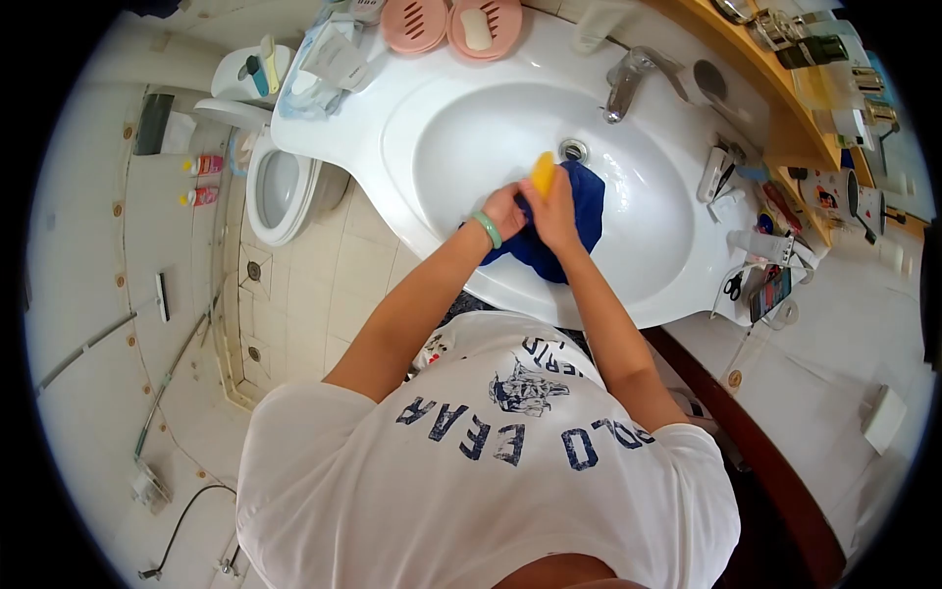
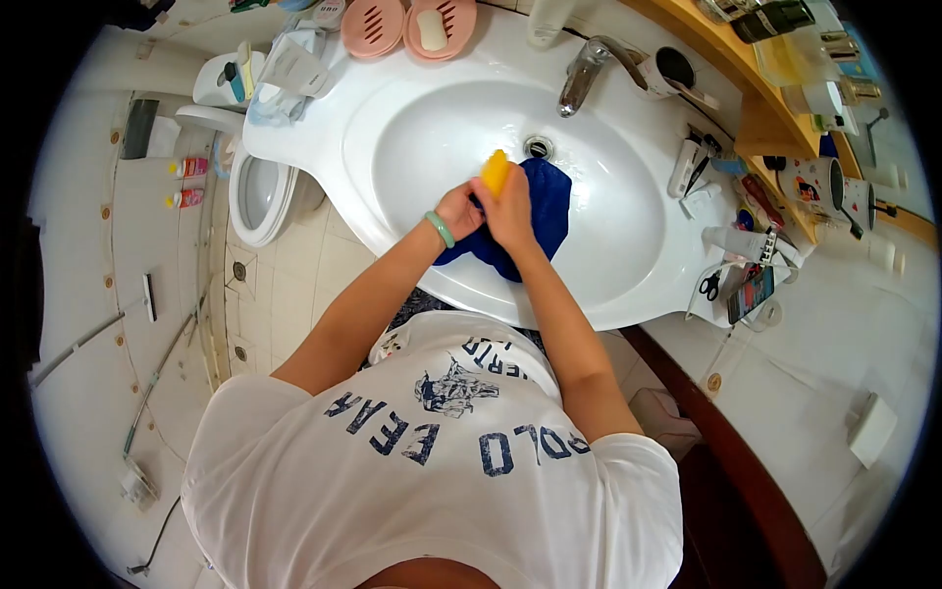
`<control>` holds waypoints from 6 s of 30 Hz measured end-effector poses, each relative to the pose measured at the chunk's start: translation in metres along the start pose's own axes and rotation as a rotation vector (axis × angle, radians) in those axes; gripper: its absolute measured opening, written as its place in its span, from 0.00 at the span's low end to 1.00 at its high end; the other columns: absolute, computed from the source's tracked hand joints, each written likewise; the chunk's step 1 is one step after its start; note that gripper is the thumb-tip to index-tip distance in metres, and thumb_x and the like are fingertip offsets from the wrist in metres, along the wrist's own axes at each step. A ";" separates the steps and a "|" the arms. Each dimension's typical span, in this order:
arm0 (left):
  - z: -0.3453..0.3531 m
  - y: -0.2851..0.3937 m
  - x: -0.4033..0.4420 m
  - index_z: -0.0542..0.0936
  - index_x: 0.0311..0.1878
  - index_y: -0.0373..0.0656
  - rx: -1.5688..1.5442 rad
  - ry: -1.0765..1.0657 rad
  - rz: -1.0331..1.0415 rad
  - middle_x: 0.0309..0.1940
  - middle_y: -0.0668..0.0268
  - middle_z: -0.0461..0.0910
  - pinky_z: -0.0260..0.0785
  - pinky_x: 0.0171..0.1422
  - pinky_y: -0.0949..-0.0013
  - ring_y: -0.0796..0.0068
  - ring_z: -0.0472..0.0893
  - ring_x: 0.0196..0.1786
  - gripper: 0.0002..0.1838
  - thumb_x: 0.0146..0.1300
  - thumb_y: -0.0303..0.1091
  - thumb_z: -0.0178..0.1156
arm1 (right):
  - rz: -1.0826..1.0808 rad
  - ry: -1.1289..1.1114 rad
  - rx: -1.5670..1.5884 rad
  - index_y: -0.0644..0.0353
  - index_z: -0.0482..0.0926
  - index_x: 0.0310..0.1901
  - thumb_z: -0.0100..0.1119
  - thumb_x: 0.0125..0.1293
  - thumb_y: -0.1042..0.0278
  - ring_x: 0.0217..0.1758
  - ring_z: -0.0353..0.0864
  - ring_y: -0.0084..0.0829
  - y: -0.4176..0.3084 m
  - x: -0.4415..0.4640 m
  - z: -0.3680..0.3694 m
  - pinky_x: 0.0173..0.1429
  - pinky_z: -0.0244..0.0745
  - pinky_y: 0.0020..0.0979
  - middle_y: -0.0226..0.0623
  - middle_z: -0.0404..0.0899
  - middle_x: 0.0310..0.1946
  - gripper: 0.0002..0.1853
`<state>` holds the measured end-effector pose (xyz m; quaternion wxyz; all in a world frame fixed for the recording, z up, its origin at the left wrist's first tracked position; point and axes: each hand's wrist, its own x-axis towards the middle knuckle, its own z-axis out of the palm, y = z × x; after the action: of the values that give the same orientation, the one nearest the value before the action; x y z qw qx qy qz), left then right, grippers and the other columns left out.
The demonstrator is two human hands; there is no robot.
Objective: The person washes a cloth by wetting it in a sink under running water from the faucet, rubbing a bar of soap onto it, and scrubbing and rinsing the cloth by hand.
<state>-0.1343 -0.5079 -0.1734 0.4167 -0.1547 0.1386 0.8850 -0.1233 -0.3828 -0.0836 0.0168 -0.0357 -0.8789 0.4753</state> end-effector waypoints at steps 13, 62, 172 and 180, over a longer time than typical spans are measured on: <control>0.085 -0.008 -0.032 0.59 0.67 0.48 -0.120 0.129 0.207 0.61 0.65 0.67 0.56 0.68 0.62 0.66 0.66 0.63 0.48 0.52 0.77 0.36 | -0.223 0.066 -0.383 0.71 0.67 0.50 0.56 0.58 0.44 0.55 0.70 0.52 -0.009 -0.004 0.019 0.51 0.69 0.43 0.58 0.69 0.51 0.33; 0.263 0.112 -0.114 0.76 0.52 0.37 1.605 -0.136 0.358 0.48 0.65 0.78 0.66 0.56 0.73 0.76 0.75 0.49 0.16 0.61 0.22 0.51 | 0.643 0.241 1.316 0.59 0.69 0.44 0.50 0.50 0.81 0.35 0.72 0.30 0.008 0.001 -0.117 0.39 0.73 0.36 0.34 0.69 0.35 0.17; 0.132 0.020 -0.054 0.66 0.60 0.36 -0.035 0.011 0.069 0.54 0.54 0.73 0.63 0.64 0.57 0.59 0.74 0.57 0.31 0.70 0.54 0.34 | 0.682 -0.389 0.662 0.59 0.69 0.54 0.57 0.60 0.51 0.47 0.73 0.27 0.056 -0.007 -0.054 0.50 0.67 0.29 0.32 0.74 0.46 0.26; 0.092 0.081 -0.036 0.77 0.42 0.36 0.509 0.361 -0.172 0.36 0.61 0.81 0.75 0.47 0.68 0.71 0.81 0.39 0.16 0.60 0.40 0.60 | 0.807 -0.376 0.902 0.61 0.69 0.55 0.63 0.51 0.72 0.45 0.75 0.27 0.030 -0.007 -0.071 0.48 0.71 0.28 0.34 0.74 0.44 0.27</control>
<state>-0.1908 -0.5483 -0.0656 0.4838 -0.2111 0.4134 0.7419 -0.1101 -0.3075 -0.0697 -0.3049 -0.2696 -0.4976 0.7660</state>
